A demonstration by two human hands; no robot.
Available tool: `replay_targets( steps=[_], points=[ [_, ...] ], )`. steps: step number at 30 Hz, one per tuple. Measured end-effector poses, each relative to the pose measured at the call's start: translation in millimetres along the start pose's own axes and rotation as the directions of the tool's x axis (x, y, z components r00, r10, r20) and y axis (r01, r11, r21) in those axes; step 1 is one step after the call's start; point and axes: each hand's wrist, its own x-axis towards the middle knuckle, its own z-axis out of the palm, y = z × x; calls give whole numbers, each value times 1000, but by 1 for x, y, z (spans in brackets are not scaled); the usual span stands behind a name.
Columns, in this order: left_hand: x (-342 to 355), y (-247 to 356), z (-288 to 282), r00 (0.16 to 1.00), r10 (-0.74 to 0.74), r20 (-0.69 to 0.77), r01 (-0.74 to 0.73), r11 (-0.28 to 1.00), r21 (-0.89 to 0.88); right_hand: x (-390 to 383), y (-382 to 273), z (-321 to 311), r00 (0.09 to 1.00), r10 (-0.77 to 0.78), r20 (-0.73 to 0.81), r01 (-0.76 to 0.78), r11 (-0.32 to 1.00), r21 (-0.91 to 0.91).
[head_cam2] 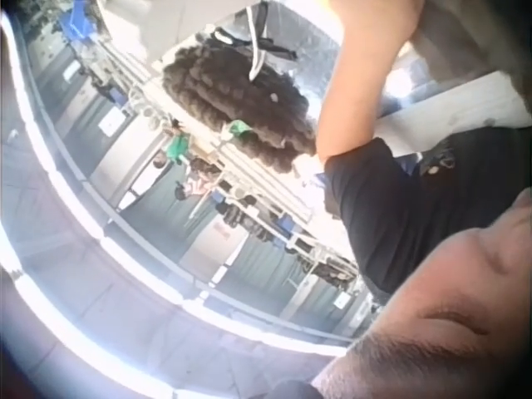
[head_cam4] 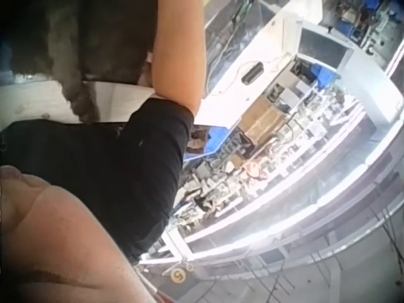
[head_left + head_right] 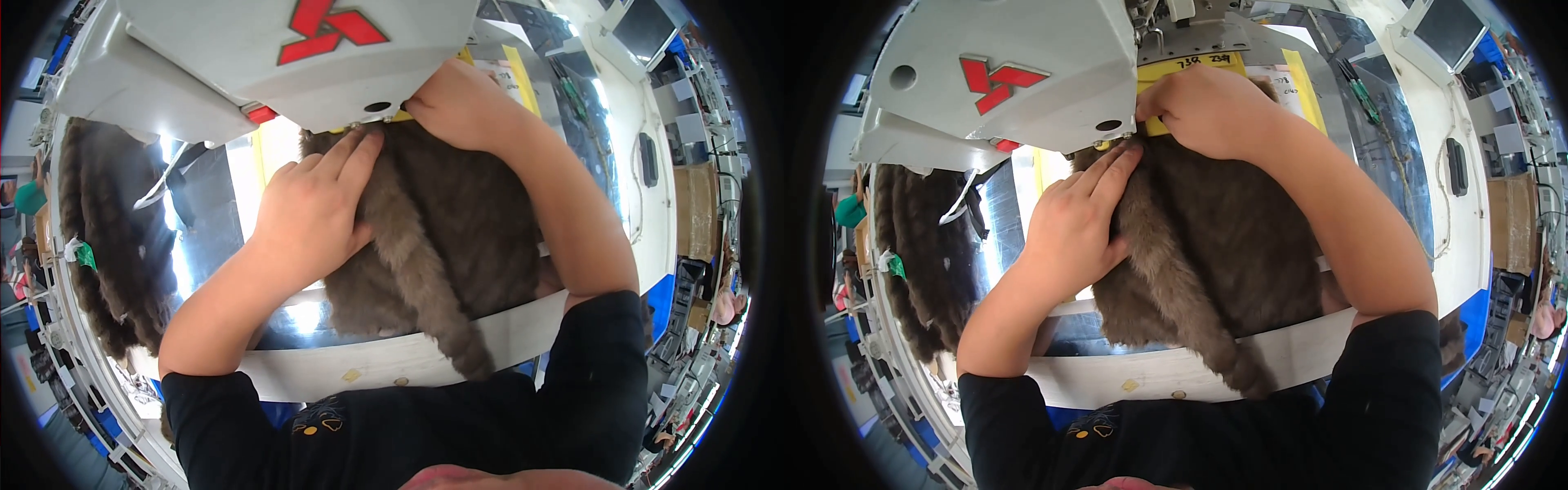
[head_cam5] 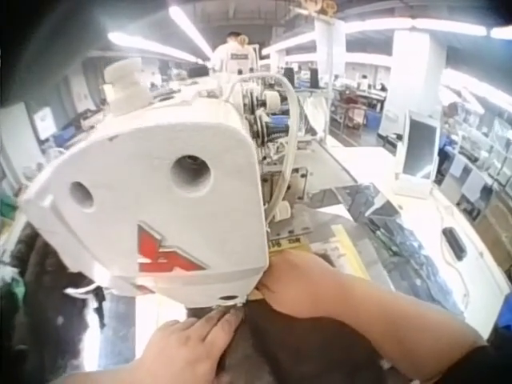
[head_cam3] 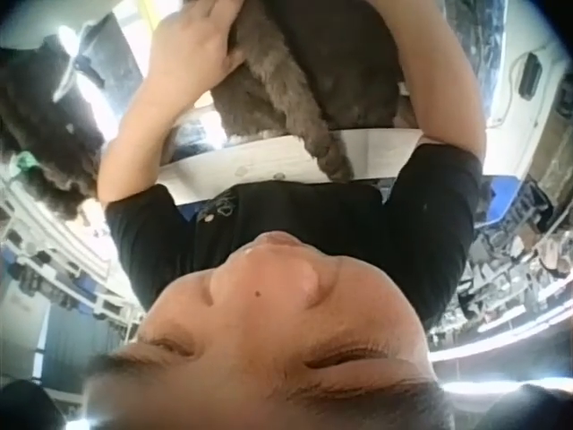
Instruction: Attaching straps to pieces of faux fur fabric using an industrial sewing machine.
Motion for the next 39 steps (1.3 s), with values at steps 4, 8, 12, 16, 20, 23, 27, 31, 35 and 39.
replay_targets(
  steps=[4,8,12,16,20,23,27,31,35,39],
  points=[
    [-1,-5,2,1000,-21,1,21,1000,8,-12,13,1,983,-185,-14,186,980,78],
    [1,-4,-2,997,-60,58,58,998,34,-33,15,10,921,-373,-109,385,916,113],
    [5,-5,-6,987,-128,95,130,991,-18,-36,10,16,912,-406,-60,409,912,39],
    [6,-8,-7,987,-122,104,125,992,-20,-35,7,15,923,-384,-26,384,923,-11],
    [8,-7,-6,992,-102,71,101,995,19,-35,6,17,913,-406,-43,405,914,-41],
    [10,-6,-5,992,-96,77,95,995,9,-36,5,15,918,-396,-28,394,918,-50],
    [10,-4,-6,993,-96,65,96,995,6,-36,4,17,921,-388,-27,387,922,-17],
    [10,-2,-9,996,-54,77,54,999,0,-38,2,15,923,-386,4,385,921,-48],
    [8,-1,-11,994,-49,94,46,998,30,-41,-7,9,933,-342,107,352,932,-85],
    [6,3,-15,989,-63,136,57,997,45,-44,-12,8,934,-329,138,344,933,-106]
  ],
)
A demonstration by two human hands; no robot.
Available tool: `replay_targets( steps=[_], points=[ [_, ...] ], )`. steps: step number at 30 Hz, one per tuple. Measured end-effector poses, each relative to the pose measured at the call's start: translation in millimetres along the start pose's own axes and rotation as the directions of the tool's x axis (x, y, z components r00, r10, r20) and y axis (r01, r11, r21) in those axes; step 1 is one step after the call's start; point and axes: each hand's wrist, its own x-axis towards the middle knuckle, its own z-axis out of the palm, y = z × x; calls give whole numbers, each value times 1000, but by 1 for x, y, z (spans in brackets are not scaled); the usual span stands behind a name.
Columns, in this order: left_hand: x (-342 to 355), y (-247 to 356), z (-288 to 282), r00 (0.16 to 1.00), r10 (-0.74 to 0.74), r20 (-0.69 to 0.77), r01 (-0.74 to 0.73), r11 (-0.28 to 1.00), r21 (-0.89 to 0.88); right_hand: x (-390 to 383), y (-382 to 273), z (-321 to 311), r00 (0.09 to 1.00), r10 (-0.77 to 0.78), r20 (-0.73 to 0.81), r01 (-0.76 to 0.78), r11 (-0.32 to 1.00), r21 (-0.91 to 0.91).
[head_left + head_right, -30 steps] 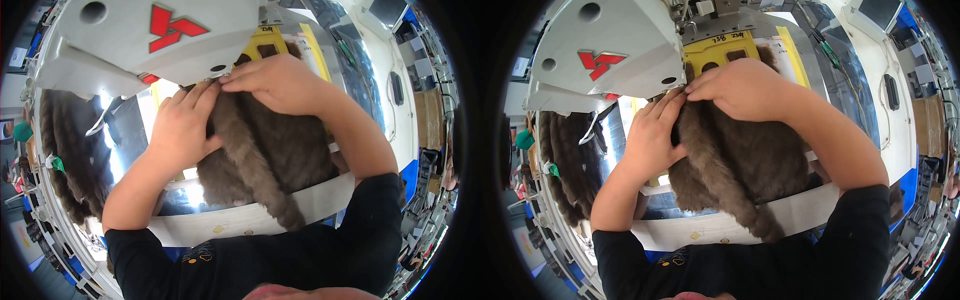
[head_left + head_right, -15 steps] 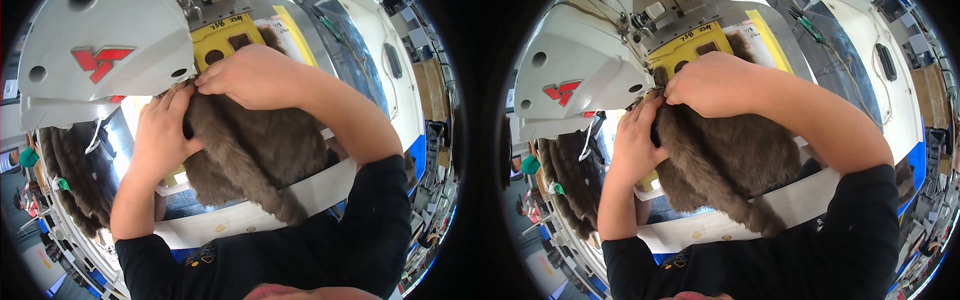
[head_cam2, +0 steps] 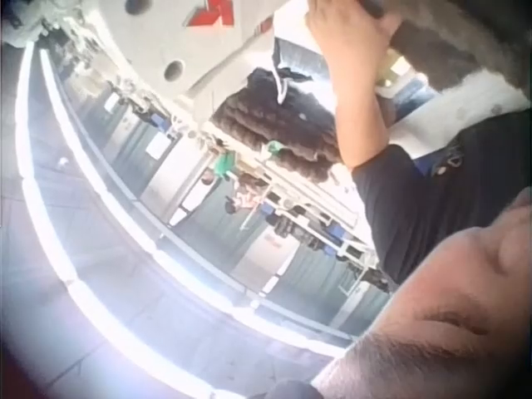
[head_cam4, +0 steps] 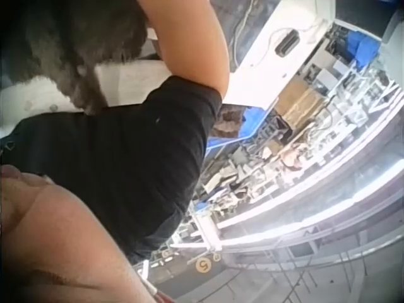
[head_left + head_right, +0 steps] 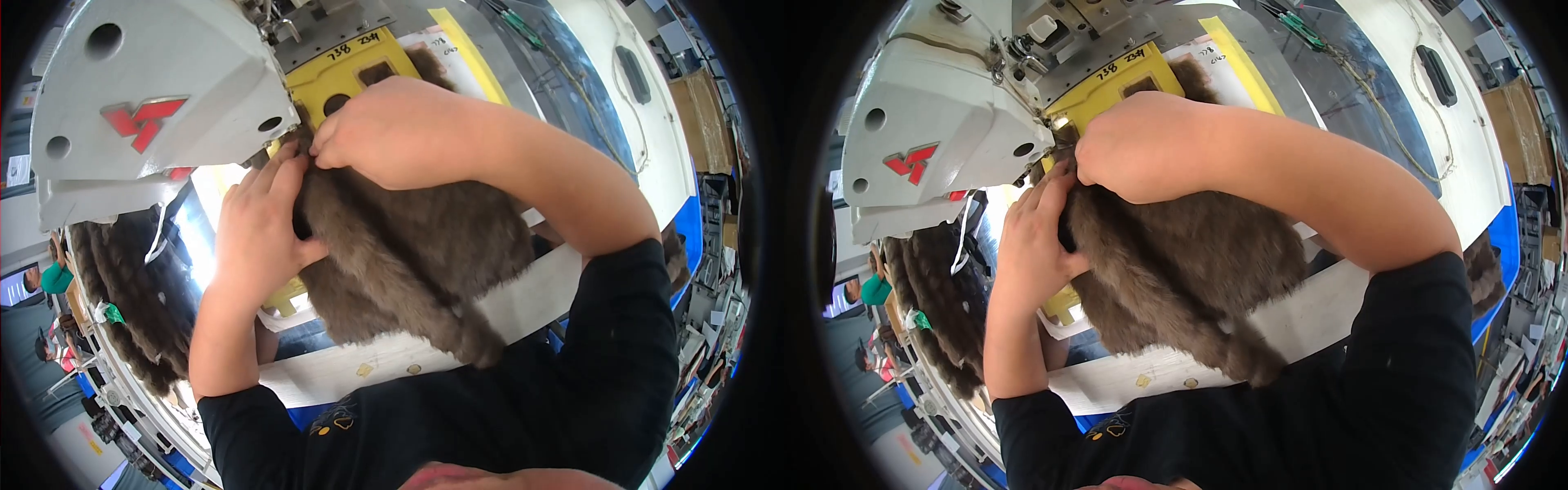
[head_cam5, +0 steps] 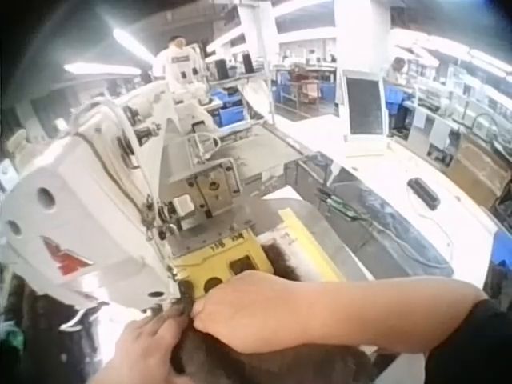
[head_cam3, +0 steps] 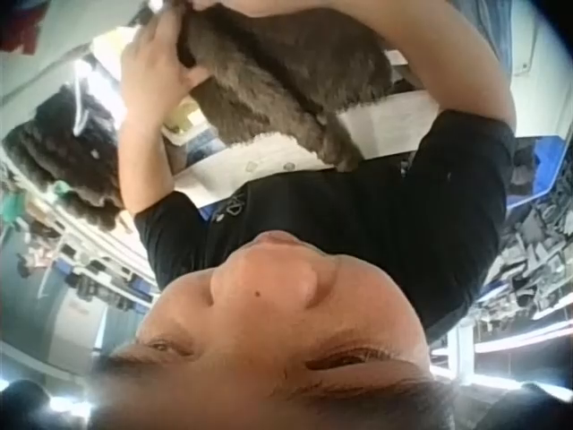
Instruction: Attaching straps to pieces of faux fur fabric using an industrial sewing machine.
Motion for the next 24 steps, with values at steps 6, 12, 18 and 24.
replay_targets(
  steps=[6,12,18,24],
  points=[
    [-4,2,-5,999,20,51,-20,1000,-3,-1,-9,-7,996,11,91,-8,999,-35],
    [-8,7,-10,996,54,74,-54,999,-10,-4,-14,-9,995,6,103,-7,1000,7],
    [-8,7,-3,997,71,42,-68,996,-58,-5,-9,-9,997,1,74,0,1000,-17],
    [-5,11,-4,995,90,45,-87,995,-56,-8,-9,-13,995,32,92,-31,999,-8]
  ],
)
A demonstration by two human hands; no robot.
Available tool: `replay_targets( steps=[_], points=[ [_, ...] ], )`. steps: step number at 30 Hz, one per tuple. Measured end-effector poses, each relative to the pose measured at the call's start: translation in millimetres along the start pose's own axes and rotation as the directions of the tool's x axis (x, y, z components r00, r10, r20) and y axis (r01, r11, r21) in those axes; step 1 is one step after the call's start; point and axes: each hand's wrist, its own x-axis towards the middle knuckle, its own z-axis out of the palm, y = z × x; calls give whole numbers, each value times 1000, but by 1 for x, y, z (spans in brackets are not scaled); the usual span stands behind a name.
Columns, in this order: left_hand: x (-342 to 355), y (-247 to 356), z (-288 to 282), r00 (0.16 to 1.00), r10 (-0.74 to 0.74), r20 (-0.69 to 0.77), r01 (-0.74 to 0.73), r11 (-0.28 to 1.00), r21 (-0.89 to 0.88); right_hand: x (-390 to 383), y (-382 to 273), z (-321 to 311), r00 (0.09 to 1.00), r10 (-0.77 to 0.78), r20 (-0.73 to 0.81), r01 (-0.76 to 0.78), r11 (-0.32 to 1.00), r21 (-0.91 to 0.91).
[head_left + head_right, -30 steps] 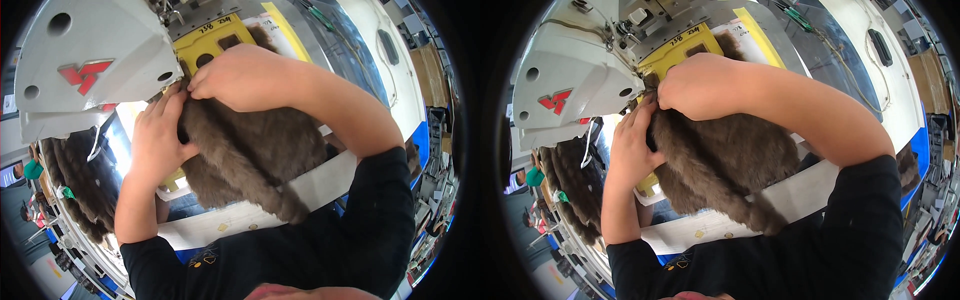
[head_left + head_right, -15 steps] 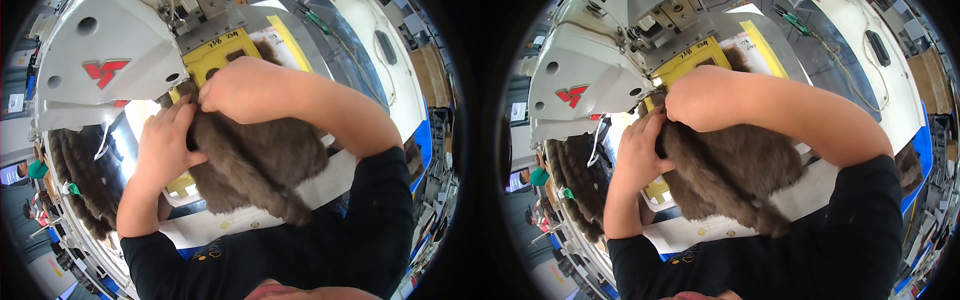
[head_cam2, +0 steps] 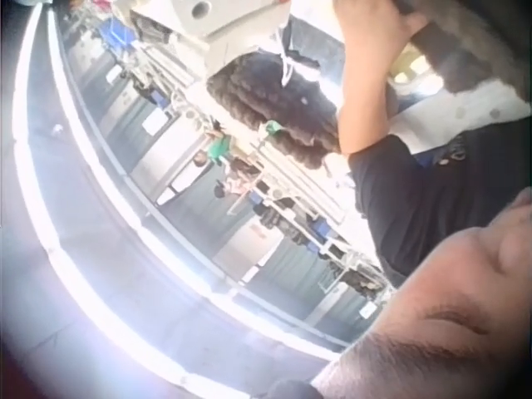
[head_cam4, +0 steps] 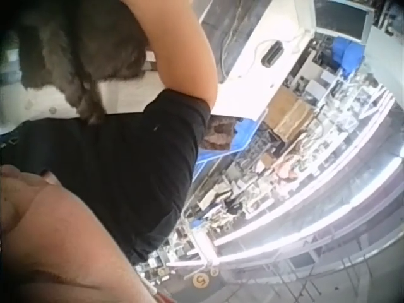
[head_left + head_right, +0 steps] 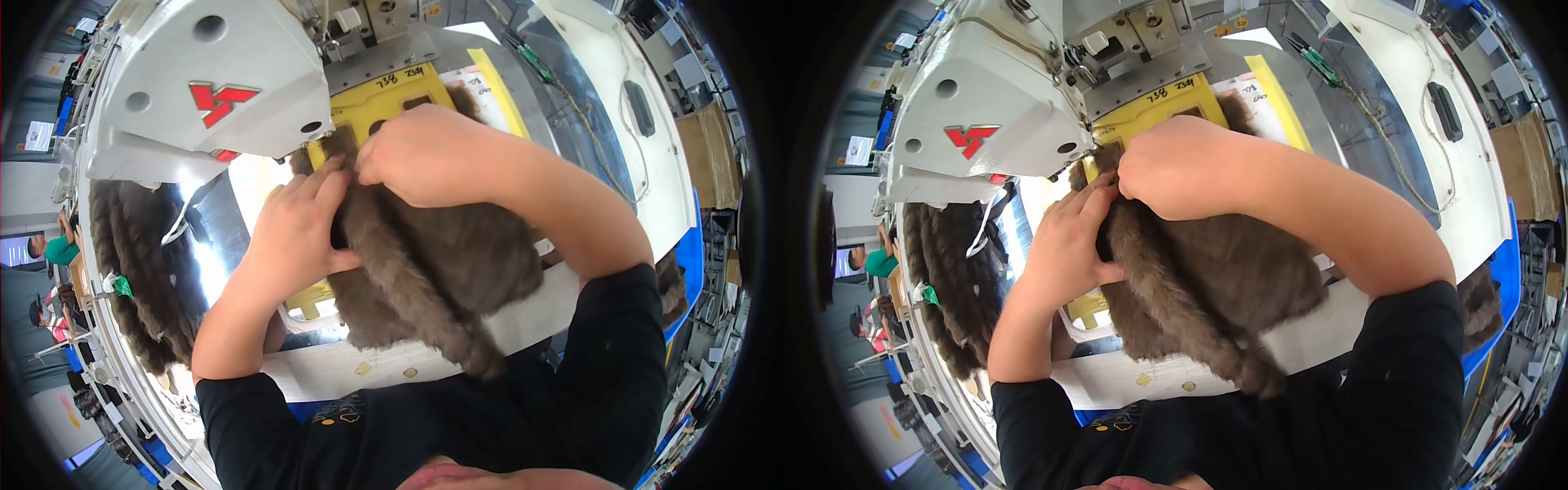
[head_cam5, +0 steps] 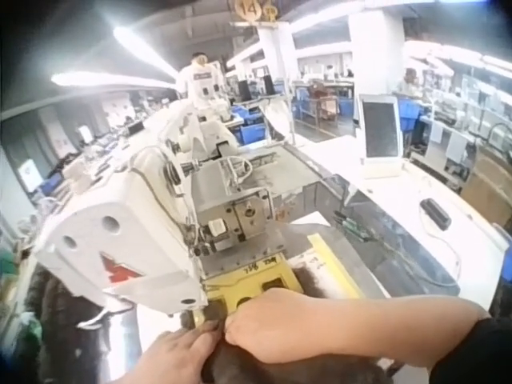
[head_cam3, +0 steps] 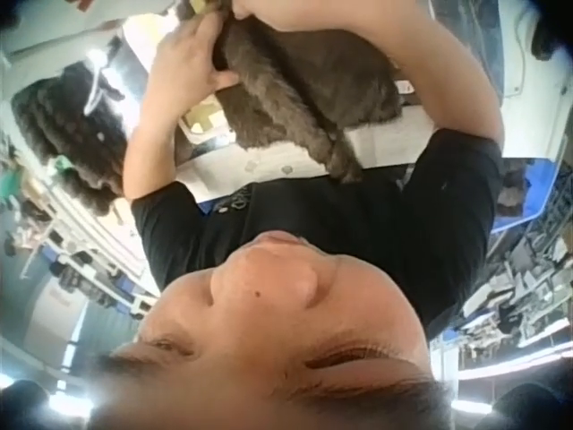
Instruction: Attaching straps to pieces of faux fur fabric using an industrial sewing machine.
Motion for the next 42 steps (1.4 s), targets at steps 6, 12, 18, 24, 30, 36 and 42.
replay_targets(
  steps=[6,12,18,24,30,36,42],
  points=[
    [-8,4,-3,999,-46,1,46,999,28,2,1,5,997,-55,-62,59,997,59],
    [-17,20,4,993,-111,-28,113,991,77,0,7,22,975,-97,-200,114,990,79],
    [-52,86,14,981,132,-145,-105,978,181,5,13,32,962,-86,-260,100,994,40],
    [-70,123,36,908,363,-209,-294,908,299,5,12,31,950,-143,-279,144,989,-19],
    [-121,89,22,841,78,-535,-111,993,-31,9,21,36,924,-112,-367,119,993,-4],
    [-188,66,-3,698,-151,-701,1,978,-209,15,-3,47,922,-194,-334,198,980,-22],
    [-231,82,-12,601,-186,-777,61,980,-188,11,-29,52,947,-261,-186,262,965,-21]
  ],
)
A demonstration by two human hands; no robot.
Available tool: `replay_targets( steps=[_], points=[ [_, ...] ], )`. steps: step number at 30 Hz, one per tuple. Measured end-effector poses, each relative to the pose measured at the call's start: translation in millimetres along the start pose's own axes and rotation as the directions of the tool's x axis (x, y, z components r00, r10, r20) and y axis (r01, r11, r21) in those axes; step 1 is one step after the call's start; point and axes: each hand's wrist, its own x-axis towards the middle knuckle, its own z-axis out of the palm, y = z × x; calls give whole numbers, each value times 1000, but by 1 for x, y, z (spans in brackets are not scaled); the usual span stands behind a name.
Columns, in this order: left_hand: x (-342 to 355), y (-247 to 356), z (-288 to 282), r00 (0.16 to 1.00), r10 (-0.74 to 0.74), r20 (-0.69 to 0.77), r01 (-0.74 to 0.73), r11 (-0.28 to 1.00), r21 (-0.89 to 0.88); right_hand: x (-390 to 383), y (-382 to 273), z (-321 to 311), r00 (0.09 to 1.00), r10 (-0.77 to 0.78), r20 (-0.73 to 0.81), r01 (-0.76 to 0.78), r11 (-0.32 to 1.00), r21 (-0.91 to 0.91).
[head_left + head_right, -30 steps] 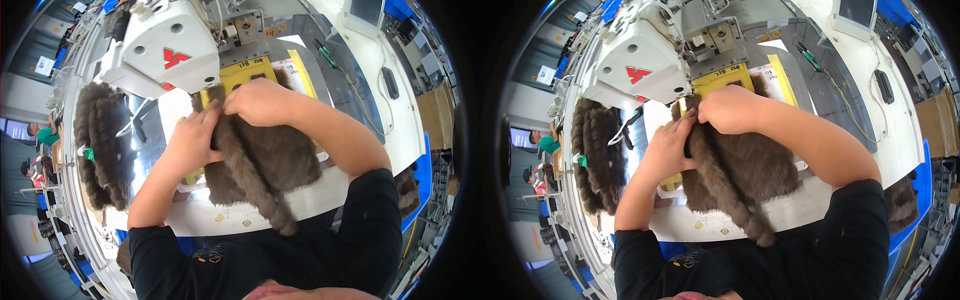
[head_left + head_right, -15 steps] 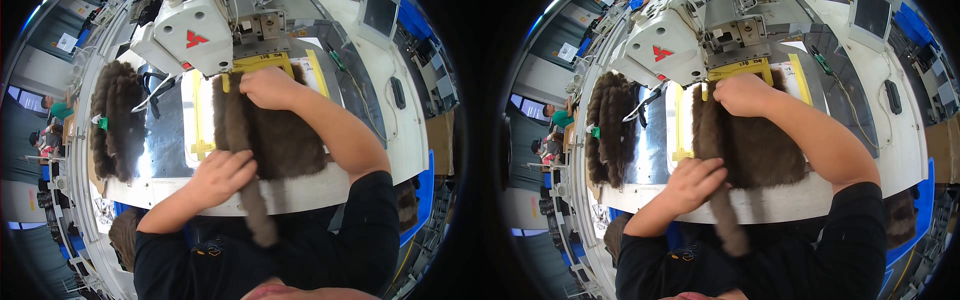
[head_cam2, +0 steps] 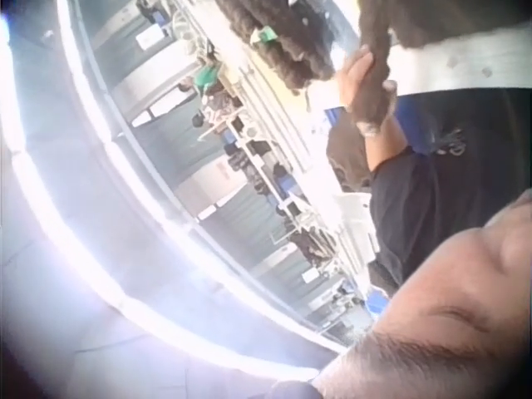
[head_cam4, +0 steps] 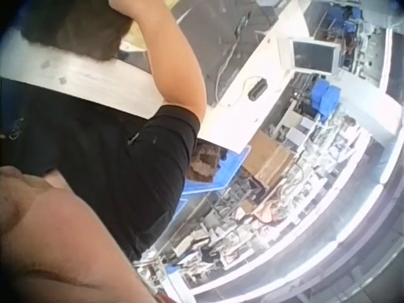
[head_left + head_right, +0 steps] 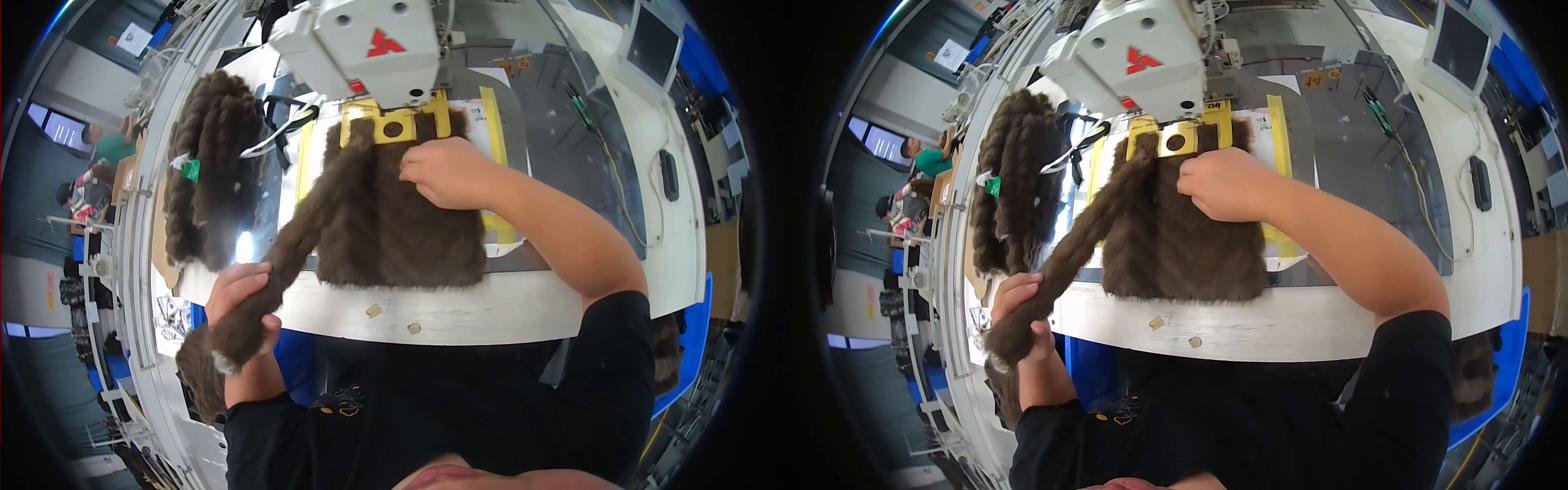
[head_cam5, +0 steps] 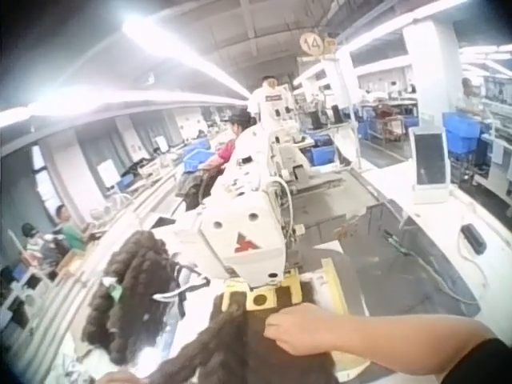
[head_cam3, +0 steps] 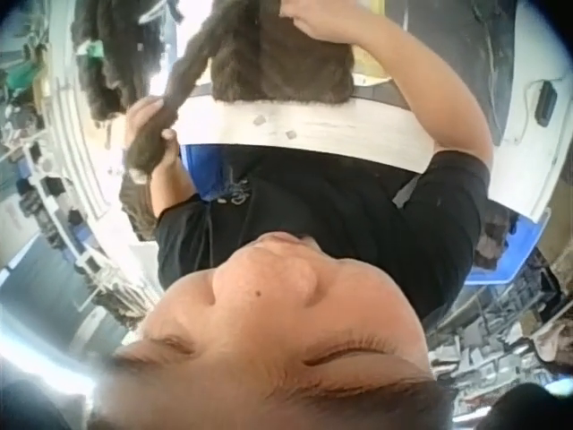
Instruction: Attaching straps to pieces of faux fur fabric using an industrial sewing machine.
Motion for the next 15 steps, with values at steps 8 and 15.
replay_targets(
  steps=[8,15],
  points=[
    [6,28,-12,964,250,92,-254,967,34,2,-30,-6,994,111,-15,-105,970,220],
    [34,28,15,748,615,249,-595,788,-159,-8,-110,-18,846,19,533,-518,265,813]
  ],
)
